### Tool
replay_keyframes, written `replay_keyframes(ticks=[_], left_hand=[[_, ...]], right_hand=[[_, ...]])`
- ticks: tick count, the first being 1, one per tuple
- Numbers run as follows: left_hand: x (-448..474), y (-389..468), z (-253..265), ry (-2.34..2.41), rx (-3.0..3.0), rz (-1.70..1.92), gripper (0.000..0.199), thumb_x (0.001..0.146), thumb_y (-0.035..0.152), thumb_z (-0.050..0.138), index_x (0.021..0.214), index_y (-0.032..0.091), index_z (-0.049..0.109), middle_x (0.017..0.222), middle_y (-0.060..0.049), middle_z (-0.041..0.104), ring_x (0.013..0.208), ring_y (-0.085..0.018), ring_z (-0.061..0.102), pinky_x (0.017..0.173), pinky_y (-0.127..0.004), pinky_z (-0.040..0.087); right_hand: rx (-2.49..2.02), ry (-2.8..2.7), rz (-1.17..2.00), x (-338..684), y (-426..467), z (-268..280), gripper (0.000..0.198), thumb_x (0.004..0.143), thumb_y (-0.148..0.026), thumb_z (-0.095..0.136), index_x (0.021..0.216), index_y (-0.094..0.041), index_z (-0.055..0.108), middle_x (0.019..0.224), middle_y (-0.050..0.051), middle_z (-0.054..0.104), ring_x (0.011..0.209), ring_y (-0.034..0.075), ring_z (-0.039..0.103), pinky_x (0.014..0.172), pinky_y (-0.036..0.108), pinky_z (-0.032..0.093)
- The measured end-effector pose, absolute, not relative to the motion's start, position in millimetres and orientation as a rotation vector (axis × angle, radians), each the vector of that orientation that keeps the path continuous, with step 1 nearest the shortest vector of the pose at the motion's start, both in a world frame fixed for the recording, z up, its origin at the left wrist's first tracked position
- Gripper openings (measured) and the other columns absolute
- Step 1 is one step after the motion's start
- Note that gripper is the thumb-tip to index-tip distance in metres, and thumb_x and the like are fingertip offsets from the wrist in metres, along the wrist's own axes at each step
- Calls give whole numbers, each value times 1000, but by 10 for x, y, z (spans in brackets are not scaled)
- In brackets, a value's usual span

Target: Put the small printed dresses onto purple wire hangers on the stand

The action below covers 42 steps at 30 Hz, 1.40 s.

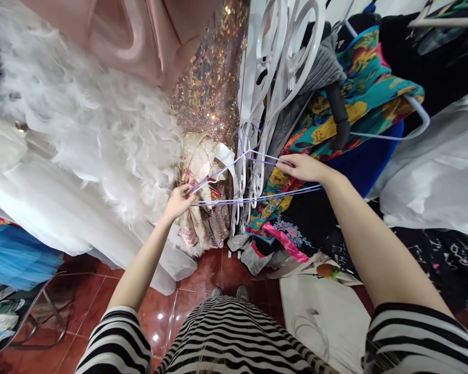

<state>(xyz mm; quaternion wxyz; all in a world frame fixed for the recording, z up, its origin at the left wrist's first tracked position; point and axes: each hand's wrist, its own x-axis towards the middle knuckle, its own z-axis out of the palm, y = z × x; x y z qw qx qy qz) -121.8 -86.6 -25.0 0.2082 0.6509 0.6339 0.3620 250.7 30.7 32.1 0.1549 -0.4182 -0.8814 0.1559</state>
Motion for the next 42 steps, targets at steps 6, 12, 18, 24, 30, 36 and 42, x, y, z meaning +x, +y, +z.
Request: replay_keyframes(ticks=[6, 12, 18, 24, 30, 36, 42], left_hand=[[-1313, -924, -372, 1893, 1908, 1364, 33, 84, 33, 62, 116, 22, 66, 118, -8, 74, 110, -24, 69, 98, -36, 57], [-1417, -805, -538, 1779, 1945, 1404, 33, 91, 32, 56, 121, 23, 65, 127, -9, 72, 123, -24, 65, 109, -41, 52], [-1397, -646, -647, 1772, 1329, 1721, 25, 78, 31, 69, 101, 23, 70, 106, -5, 78, 112, -24, 69, 105, -39, 54], [-1359, -782, -655, 1678, 862, 1722, 24, 75, 31, 60, 95, 22, 71, 99, -4, 78, 109, -22, 70, 95, -35, 57], [-1320, -986, -696, 1676, 958, 1649, 40, 65, 32, 64, 104, 24, 71, 94, -3, 74, 107, -21, 69, 90, -32, 57], [-1268, -1089, -730, 1676, 750, 1695, 36, 56, 24, 66, 92, 23, 66, 80, 1, 67, 86, -15, 67, 80, -28, 55], [-1275, -1211, -796, 1676, 592, 1633, 23, 55, 26, 65, 76, 22, 57, 68, 4, 60, 64, -11, 60, 69, -26, 52]], right_hand=[[-1350, -2396, 339, 2213, 207, -11, 25, 93, -33, 45, 71, -23, 53, 74, 6, 68, 73, 23, 64, 68, 29, 42], [-1668, -2270, 80, 2017, 102, -200, 26, 99, -24, 38, 101, -19, 63, 98, 17, 75, 87, 31, 70, 65, 31, 41], [-1626, -2249, 37, 1965, 66, -319, 29, 98, -19, 33, 110, -15, 59, 104, 21, 72, 92, 32, 67, 72, 35, 47], [-1375, -2196, 7, 2070, 103, -527, 43, 90, -18, 36, 127, -11, 58, 108, 23, 67, 103, 39, 60, 90, 54, 49], [-1191, -2155, -54, 2182, -106, -709, 68, 93, -24, 36, 160, -14, 29, 142, 25, 50, 132, 43, 45, 111, 70, 34], [-1079, -2198, -37, 2312, -426, -845, 59, 96, -25, 37, 155, -23, 40, 149, 19, 47, 141, 39, 41, 116, 71, 29], [-936, -2188, 157, 2521, -859, -1170, 44, 100, -25, 38, 139, -26, 58, 139, 16, 58, 132, 33, 52, 109, 62, 46]])
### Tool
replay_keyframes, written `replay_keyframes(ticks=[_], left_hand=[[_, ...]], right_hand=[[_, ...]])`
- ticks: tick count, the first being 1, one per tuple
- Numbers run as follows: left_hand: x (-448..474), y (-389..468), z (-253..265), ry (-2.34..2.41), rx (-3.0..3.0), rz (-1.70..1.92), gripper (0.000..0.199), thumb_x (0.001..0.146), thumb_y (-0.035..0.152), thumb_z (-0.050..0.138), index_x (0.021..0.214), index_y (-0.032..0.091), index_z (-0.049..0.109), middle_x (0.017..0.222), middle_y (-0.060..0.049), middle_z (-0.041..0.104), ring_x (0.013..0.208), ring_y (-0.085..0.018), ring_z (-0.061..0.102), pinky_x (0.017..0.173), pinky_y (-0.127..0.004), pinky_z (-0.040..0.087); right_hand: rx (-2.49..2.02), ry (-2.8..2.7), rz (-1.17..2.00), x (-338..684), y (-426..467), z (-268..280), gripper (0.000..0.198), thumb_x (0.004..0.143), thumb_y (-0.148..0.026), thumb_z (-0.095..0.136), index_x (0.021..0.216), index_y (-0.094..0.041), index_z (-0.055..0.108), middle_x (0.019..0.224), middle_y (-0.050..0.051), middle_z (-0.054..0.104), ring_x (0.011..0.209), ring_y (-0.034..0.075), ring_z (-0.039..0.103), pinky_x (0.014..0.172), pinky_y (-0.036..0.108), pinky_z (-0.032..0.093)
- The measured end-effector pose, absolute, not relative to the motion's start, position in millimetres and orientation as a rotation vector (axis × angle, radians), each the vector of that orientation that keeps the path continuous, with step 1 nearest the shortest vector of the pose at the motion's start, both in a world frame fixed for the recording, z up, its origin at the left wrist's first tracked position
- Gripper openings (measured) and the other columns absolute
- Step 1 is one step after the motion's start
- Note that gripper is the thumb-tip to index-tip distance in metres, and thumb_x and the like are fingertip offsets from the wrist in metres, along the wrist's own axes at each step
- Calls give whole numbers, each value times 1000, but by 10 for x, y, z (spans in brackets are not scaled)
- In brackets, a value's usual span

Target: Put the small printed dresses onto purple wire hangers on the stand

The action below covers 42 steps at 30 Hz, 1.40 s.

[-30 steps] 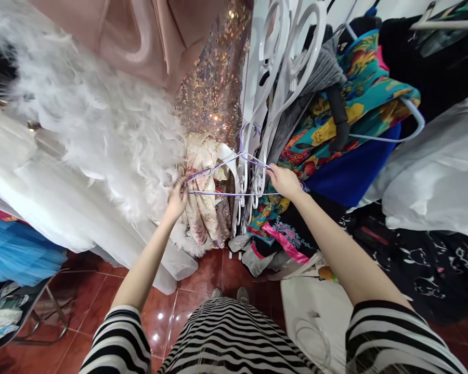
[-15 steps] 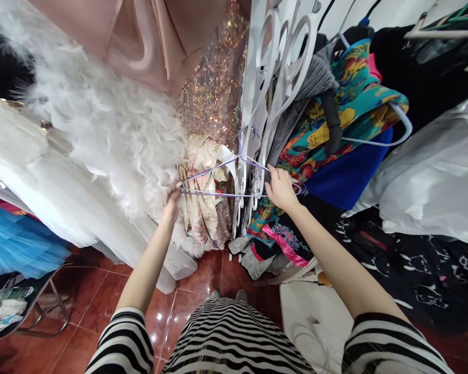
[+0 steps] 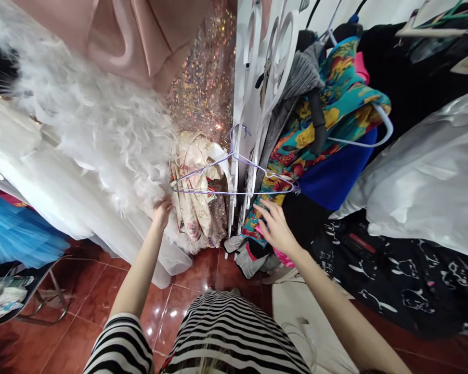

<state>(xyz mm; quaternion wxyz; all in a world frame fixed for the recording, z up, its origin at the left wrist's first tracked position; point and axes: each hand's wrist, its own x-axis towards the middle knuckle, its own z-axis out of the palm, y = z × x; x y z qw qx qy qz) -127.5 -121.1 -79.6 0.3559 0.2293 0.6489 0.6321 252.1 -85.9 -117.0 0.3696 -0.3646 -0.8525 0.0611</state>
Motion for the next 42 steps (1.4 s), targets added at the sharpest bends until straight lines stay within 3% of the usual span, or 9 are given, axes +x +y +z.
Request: replay_keyframes(ticks=[7, 14, 20, 27, 32, 34, 37, 40, 42], left_hand=[[-1193, -1397, -1039, 1759, 562, 1509, 19, 54, 26, 65, 70, 22, 55, 65, 3, 58, 59, -10, 56, 65, -27, 50], [-1174, -1504, -1106, 1910, 825, 1428, 12, 60, 26, 63, 71, 23, 61, 65, 0, 61, 63, -17, 60, 65, -31, 54], [-1207, -1553, -1027, 2037, 1199, 1328, 12, 71, 35, 61, 69, 25, 56, 63, 0, 62, 61, -20, 61, 65, -33, 53], [-1226, -1758, -796, 2017, 1563, 1238, 17, 83, 38, 55, 80, 24, 64, 81, -5, 71, 69, -20, 65, 73, -35, 56], [-1203, -1833, -585, 2086, 1895, 1471, 25, 93, 33, 49, 97, 24, 71, 89, -7, 70, 79, -20, 65, 80, -35, 56], [-1203, -1776, -546, 2190, 1958, 1581, 25, 93, 31, 50, 101, 23, 72, 93, -9, 69, 87, -22, 66, 87, -38, 55], [-1198, -1599, -507, 2396, 1933, 1695, 27, 91, 30, 57, 112, 21, 72, 120, -16, 66, 117, -30, 62, 106, -49, 48], [-1205, -1375, -445, 2487, 1873, 1694, 41, 88, 31, 63, 128, 21, 65, 152, -18, 47, 147, -38, 37, 122, -59, 30], [-1240, -1241, -393, 2473, 1852, 1644, 50, 88, 28, 63, 137, 20, 59, 162, -17, 36, 154, -39, 26, 126, -58, 22]], right_hand=[[-860, -2076, 532, 2569, -1382, -1610, 35, 100, -21, 39, 115, -25, 71, 110, 11, 73, 105, 24, 70, 92, 45, 60], [-1000, -1930, 792, 2467, -1671, -1607, 35, 100, -29, 41, 104, -23, 75, 99, 11, 76, 95, 24, 74, 85, 38, 63], [-1054, -1846, 864, 2268, -1799, -1620, 39, 102, -40, 41, 100, -23, 76, 94, 11, 77, 82, 24, 75, 79, 36, 63], [-1008, -1825, 912, 1951, -1846, -1675, 36, 101, -36, 42, 98, -23, 75, 91, 10, 77, 77, 23, 75, 71, 33, 63], [-1068, -1782, 941, 1873, -1942, -1683, 36, 100, -39, 43, 96, -23, 75, 93, 11, 76, 74, 22, 75, 72, 34, 63], [-1093, -1770, 943, 1864, -1977, -1704, 35, 100, -39, 44, 96, -23, 75, 92, 10, 76, 71, 22, 74, 71, 34, 63], [-1091, -1775, 949, 1830, -2011, -1729, 33, 99, -37, 44, 95, -24, 74, 89, 10, 76, 69, 22, 74, 70, 34, 63], [-1089, -1786, 968, 1755, -2031, -1745, 34, 99, -37, 43, 92, -24, 74, 89, 10, 76, 70, 22, 74, 70, 35, 63], [-1085, -1783, 963, 1696, -2042, -1762, 35, 99, -38, 43, 91, -23, 74, 90, 11, 76, 72, 23, 74, 70, 34, 63]])
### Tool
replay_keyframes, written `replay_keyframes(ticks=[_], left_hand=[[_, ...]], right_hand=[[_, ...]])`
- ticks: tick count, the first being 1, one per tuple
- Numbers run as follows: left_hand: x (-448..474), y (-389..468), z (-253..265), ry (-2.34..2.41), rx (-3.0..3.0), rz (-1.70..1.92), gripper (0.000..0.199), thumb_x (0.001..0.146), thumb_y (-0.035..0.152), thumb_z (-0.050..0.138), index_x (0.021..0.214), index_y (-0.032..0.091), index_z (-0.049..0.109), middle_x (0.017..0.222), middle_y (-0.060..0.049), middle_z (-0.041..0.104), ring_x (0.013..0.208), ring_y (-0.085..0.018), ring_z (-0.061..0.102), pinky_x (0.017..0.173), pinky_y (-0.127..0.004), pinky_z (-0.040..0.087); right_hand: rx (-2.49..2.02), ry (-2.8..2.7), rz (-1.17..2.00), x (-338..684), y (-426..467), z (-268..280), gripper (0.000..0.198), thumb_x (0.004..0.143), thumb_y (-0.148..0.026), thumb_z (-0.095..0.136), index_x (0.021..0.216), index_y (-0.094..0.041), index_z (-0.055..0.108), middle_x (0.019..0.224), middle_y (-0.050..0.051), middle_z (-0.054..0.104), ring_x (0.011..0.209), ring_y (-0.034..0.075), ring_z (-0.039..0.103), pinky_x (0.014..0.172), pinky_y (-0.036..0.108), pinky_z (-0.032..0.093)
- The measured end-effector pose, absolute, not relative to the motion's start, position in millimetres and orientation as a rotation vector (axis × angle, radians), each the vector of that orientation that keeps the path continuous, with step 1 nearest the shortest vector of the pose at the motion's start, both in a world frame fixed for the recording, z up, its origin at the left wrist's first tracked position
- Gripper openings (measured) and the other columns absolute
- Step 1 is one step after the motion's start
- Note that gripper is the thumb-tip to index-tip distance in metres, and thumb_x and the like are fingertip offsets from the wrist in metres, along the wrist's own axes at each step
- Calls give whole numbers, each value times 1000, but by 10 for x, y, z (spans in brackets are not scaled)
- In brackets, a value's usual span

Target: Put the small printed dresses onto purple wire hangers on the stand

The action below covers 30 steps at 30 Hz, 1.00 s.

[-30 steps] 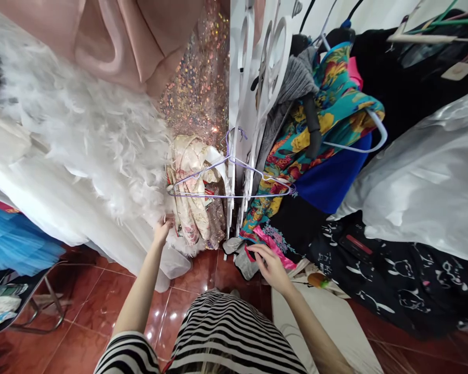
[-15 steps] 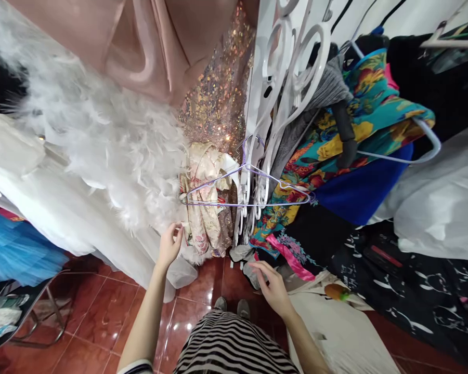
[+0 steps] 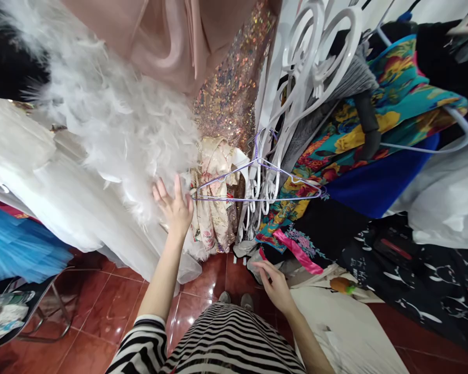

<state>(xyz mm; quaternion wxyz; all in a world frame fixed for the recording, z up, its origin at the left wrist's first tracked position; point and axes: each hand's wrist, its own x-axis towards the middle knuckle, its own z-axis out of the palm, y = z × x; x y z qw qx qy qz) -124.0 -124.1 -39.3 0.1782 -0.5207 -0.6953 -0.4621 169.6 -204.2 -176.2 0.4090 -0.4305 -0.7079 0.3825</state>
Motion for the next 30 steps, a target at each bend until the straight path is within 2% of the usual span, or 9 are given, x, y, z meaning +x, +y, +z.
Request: replay_keyframes(ticks=[3, 6, 8, 12, 16, 22, 25, 30], left_hand=[[-1339, -1104, -342, -2063, -1527, -1291, 57, 86, 23, 60, 142, 14, 53, 163, -22, 34, 153, -40, 28, 124, -56, 29], [-1444, -1062, -344, -2158, -1534, -1293, 57, 85, 22, 56, 141, 12, 52, 156, -25, 43, 147, -39, 41, 114, -53, 44], [-1497, -1074, -364, -2200, -1519, -1316, 59, 83, 21, 55, 141, 12, 52, 149, -26, 51, 140, -38, 50, 109, -51, 49], [-1568, -1134, -411, -2111, -1475, -1503, 63, 81, 22, 56, 143, 11, 51, 135, -23, 63, 134, -35, 55, 114, -49, 44], [-1630, -1190, -444, -1872, -1519, -1754, 61, 82, 22, 56, 142, 15, 49, 137, -16, 63, 139, -27, 52, 121, -38, 38], [-1745, -1218, -468, -1935, -1556, -1931, 43, 85, 21, 52, 128, 21, 57, 128, -9, 67, 125, -21, 62, 114, -33, 46], [-1785, -1218, -506, -2019, -1530, -1838, 40, 83, 23, 56, 122, 20, 61, 124, -10, 69, 123, -24, 63, 113, -38, 47], [-1779, -1059, -667, -2198, -1538, -1658, 55, 77, 33, 70, 129, 17, 59, 135, -17, 65, 130, -31, 59, 116, -46, 44]], right_hand=[[-1063, -1773, 953, 1633, -2064, -1810, 36, 100, -37, 42, 92, -22, 75, 92, 12, 77, 78, 24, 75, 71, 34, 63], [-1051, -1775, 960, 1627, -2096, -1871, 36, 101, -37, 42, 96, -22, 75, 93, 11, 77, 79, 23, 75, 73, 32, 63], [-1058, -1778, 969, 1648, -2123, -1907, 36, 101, -38, 44, 99, -22, 75, 92, 10, 77, 76, 21, 74, 73, 31, 62], [-1091, -1768, 989, 1680, -2176, -1939, 37, 101, -40, 44, 98, -22, 75, 91, 10, 77, 76, 20, 74, 73, 29, 62], [-1112, -1772, 982, 1655, -2193, -1922, 41, 101, -45, 43, 94, -21, 75, 85, 9, 75, 72, 19, 72, 72, 28, 61], [-1111, -1800, 1045, 1553, -2167, -1903, 43, 101, -50, 42, 94, -22, 74, 86, 9, 75, 75, 20, 72, 73, 29, 61], [-1106, -1813, 1081, 1505, -2156, -1922, 43, 101, -50, 42, 95, -22, 74, 88, 10, 75, 75, 20, 72, 74, 30, 61], [-1116, -1819, 1127, 1445, -2167, -1970, 45, 101, -53, 41, 96, -23, 74, 91, 10, 76, 77, 21, 72, 75, 32, 60]])
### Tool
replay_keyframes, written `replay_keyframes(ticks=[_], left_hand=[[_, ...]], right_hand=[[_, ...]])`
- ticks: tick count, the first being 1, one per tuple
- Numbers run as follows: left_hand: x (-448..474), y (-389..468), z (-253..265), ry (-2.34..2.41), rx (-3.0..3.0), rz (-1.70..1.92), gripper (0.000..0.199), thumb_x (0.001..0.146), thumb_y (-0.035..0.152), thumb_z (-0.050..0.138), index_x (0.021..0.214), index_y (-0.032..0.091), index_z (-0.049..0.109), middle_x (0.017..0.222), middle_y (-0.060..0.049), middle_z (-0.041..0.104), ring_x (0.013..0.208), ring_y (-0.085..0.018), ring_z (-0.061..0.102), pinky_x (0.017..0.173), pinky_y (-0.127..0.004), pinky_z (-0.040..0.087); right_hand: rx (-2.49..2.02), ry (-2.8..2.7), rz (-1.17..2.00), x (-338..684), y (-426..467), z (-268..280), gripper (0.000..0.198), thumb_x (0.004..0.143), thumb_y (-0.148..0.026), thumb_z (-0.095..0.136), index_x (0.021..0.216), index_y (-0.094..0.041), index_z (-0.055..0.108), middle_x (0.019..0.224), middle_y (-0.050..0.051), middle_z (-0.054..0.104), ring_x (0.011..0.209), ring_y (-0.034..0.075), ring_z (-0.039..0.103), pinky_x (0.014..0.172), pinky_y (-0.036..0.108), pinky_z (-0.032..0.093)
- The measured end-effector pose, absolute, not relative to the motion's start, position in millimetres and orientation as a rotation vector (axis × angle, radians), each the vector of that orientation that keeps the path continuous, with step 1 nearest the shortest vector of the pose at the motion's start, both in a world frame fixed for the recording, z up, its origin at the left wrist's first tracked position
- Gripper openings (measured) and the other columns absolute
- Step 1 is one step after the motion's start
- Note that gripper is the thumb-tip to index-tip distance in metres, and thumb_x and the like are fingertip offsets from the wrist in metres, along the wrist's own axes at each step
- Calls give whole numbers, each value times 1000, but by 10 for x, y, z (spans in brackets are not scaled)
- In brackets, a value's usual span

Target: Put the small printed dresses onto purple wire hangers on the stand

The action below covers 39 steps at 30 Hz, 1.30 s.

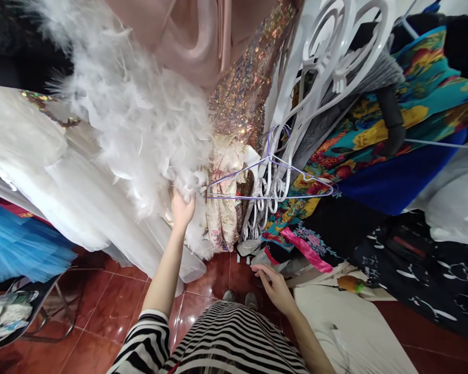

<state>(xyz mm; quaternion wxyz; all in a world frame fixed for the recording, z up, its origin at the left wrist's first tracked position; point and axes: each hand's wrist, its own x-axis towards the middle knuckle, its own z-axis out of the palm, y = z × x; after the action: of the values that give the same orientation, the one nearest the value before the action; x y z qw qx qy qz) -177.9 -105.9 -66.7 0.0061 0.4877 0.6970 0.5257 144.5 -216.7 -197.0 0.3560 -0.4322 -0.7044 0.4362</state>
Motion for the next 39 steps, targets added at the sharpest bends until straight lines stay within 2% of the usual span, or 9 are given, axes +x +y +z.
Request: replay_keyframes(ticks=[5, 10, 13, 16, 23, 29, 32, 35, 39], left_hand=[[-1819, -838, -842, 2061, 1539, 1618, 30, 83, 29, 58, 109, 19, 69, 121, -14, 74, 127, -27, 63, 115, -40, 47], [-2010, -928, -983, 2048, 1434, 1631, 23, 82, 36, 57, 93, 21, 71, 98, -11, 78, 123, -30, 66, 108, -38, 53], [-2165, -1048, -1010, 2024, 1422, 1652, 31, 83, 48, 58, 92, 21, 71, 103, -12, 78, 125, -31, 64, 112, -41, 50], [-2276, -1129, -975, 1983, 1445, 1653, 35, 82, 52, 61, 95, 21, 72, 108, -11, 78, 123, -29, 65, 112, -40, 50], [-2081, -1258, -914, 2163, 1533, 1440, 25, 86, 40, 54, 90, 19, 69, 101, -13, 77, 107, -30, 70, 102, -44, 55], [-1773, -1390, -1104, 2306, 1654, 1439, 24, 83, 33, 56, 100, 19, 65, 114, -19, 71, 119, -33, 64, 108, -48, 50], [-1748, -1459, -1239, 2354, 1578, 1357, 22, 81, 31, 56, 98, 19, 65, 108, -18, 72, 116, -34, 65, 105, -48, 52], [-1758, -1550, -1351, 2372, 1588, 1220, 20, 78, 26, 54, 93, 19, 67, 100, -18, 73, 114, -36, 66, 104, -50, 52], [-1737, -1686, -1422, 2408, 1631, 820, 21, 83, 23, 48, 90, 19, 67, 105, -20, 74, 117, -36, 67, 101, -49, 53]], right_hand=[[-1135, -1784, 1173, 1409, -2230, -1994, 46, 101, -54, 40, 97, -23, 75, 91, 10, 76, 78, 21, 72, 75, 32, 61], [-1139, -1785, 1211, 1445, -2271, -2002, 47, 101, -55, 40, 97, -23, 75, 92, 10, 77, 78, 21, 72, 75, 33, 61], [-1131, -1822, 1247, 1514, -2225, -2004, 48, 100, -56, 40, 96, -23, 74, 93, 10, 77, 80, 21, 72, 77, 34, 61], [-1116, -1862, 1271, 1588, -2140, -2005, 45, 100, -54, 41, 98, -24, 75, 96, 9, 77, 86, 21, 72, 82, 35, 60], [-1091, -1895, 1288, 1691, -2053, -2058, 41, 100, -46, 41, 102, -22, 74, 98, 10, 78, 89, 22, 73, 84, 36, 60], [-1107, -1866, 1298, 1819, -2124, -2129, 39, 99, -44, 42, 102, -22, 74, 97, 10, 78, 89, 23, 73, 83, 37, 61], [-1114, -1847, 1318, 1882, -2156, -2173, 40, 99, -47, 43, 100, -23, 74, 95, 9, 78, 88, 23, 74, 82, 36, 62], [-1124, -1853, 1327, 1916, -2173, -2196, 41, 99, -49, 43, 102, -23, 74, 95, 9, 78, 87, 22, 74, 83, 37, 61], [-1116, -1867, 1327, 1935, -2181, -2193, 42, 99, -49, 42, 103, -22, 74, 96, 10, 78, 87, 22, 74, 84, 38, 61]])
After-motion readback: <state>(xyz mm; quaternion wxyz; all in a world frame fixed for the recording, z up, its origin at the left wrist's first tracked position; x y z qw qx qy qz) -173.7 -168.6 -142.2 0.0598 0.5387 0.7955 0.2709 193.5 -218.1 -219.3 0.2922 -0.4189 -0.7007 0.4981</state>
